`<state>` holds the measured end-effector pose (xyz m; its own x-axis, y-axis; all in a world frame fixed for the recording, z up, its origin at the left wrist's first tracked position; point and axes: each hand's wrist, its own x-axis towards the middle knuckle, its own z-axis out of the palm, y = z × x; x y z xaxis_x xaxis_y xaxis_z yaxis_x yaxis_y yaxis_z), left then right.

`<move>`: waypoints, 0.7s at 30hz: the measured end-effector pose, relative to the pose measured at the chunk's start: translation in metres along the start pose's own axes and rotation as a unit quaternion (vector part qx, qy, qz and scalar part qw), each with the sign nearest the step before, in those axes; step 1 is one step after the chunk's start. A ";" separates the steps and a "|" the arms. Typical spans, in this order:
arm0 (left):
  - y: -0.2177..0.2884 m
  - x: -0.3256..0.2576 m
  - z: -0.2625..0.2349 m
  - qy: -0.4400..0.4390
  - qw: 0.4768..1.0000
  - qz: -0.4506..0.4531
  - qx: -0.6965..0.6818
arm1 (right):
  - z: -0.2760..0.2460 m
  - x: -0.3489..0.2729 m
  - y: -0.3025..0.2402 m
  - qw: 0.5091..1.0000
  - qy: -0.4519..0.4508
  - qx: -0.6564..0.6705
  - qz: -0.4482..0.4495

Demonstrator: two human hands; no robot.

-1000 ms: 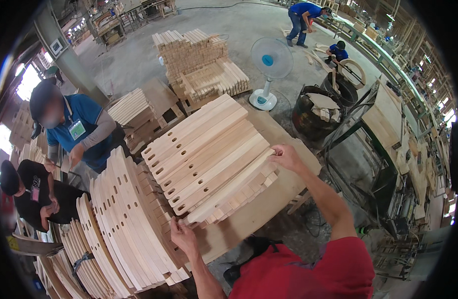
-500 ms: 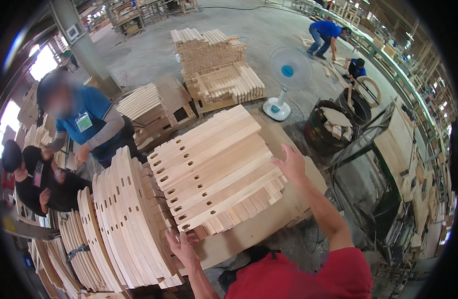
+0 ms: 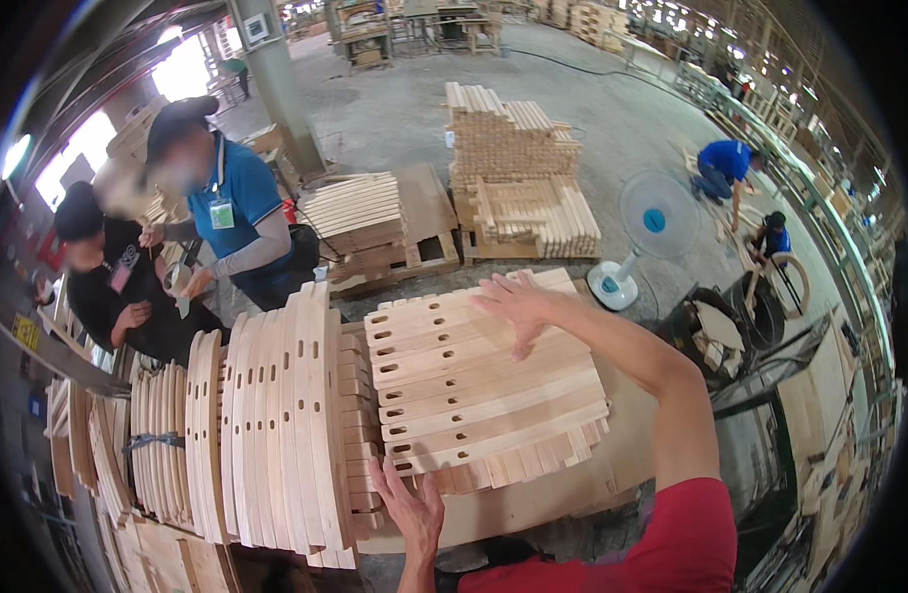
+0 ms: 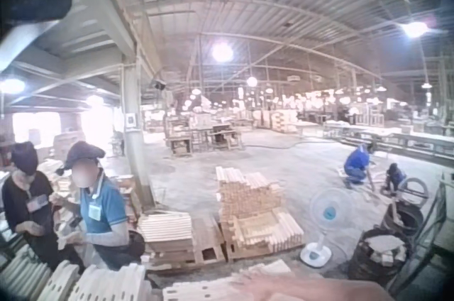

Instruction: The person assembles wooden chair frames on a workbench in a factory setting. They align wooden slats and rails, use a hammer to secure joints, and stack the completed frames. The process involves repetitive handling of wooden components and hammering to ensure structural integrity.

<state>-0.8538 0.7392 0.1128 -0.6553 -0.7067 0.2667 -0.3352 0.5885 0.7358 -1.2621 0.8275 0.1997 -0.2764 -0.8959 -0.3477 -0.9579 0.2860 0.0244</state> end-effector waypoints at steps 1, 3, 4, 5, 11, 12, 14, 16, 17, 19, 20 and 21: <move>-0.001 -0.002 -0.002 -0.001 1.000 0.001 0.014 | -0.001 0.002 0.000 1.000 -0.019 0.002 -0.015; -0.005 -0.002 -0.004 -0.004 1.000 0.002 0.028 | -0.002 0.003 0.000 0.999 -0.002 0.004 -0.044; -0.007 -0.001 -0.002 -0.008 1.000 0.003 0.027 | -0.002 0.004 0.000 0.999 0.000 0.004 -0.045; -0.009 0.001 -0.001 -0.011 1.000 0.005 0.025 | -0.003 0.004 -0.001 0.999 0.003 0.005 -0.044; -0.017 0.007 0.004 0.001 1.000 0.008 0.020 | -0.007 0.002 -0.008 0.999 0.018 -0.016 -0.042; -0.017 0.008 0.007 0.002 1.000 0.006 0.011 | -0.007 -0.001 -0.007 0.999 0.024 -0.024 -0.039; -0.019 0.008 0.005 0.000 1.000 0.001 0.005 | -0.008 -0.003 -0.015 0.998 0.031 -0.027 -0.037; -0.020 0.011 0.003 -0.012 1.000 0.002 0.007 | -0.009 -0.009 -0.022 0.999 0.030 -0.026 -0.023; -0.020 0.012 0.001 -0.021 1.000 0.004 0.008 | -0.009 -0.013 -0.026 0.999 0.032 -0.015 -0.017; -0.019 0.015 -0.001 -0.014 1.000 0.013 0.006 | -0.008 -0.022 -0.035 0.999 0.033 0.008 -0.003; -0.019 0.016 -0.002 -0.012 1.000 0.017 0.005 | -0.006 -0.029 -0.042 0.999 0.048 0.017 0.012; -0.017 0.016 -0.003 -0.002 1.000 0.018 0.016 | -0.004 -0.038 -0.051 0.997 0.062 0.026 0.028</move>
<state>-0.8571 0.7170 0.1065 -0.6700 -0.6831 0.2907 -0.3318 0.6258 0.7058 -1.2031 0.8461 0.2151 -0.3403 -0.9121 -0.2285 -0.9362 0.3515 -0.0089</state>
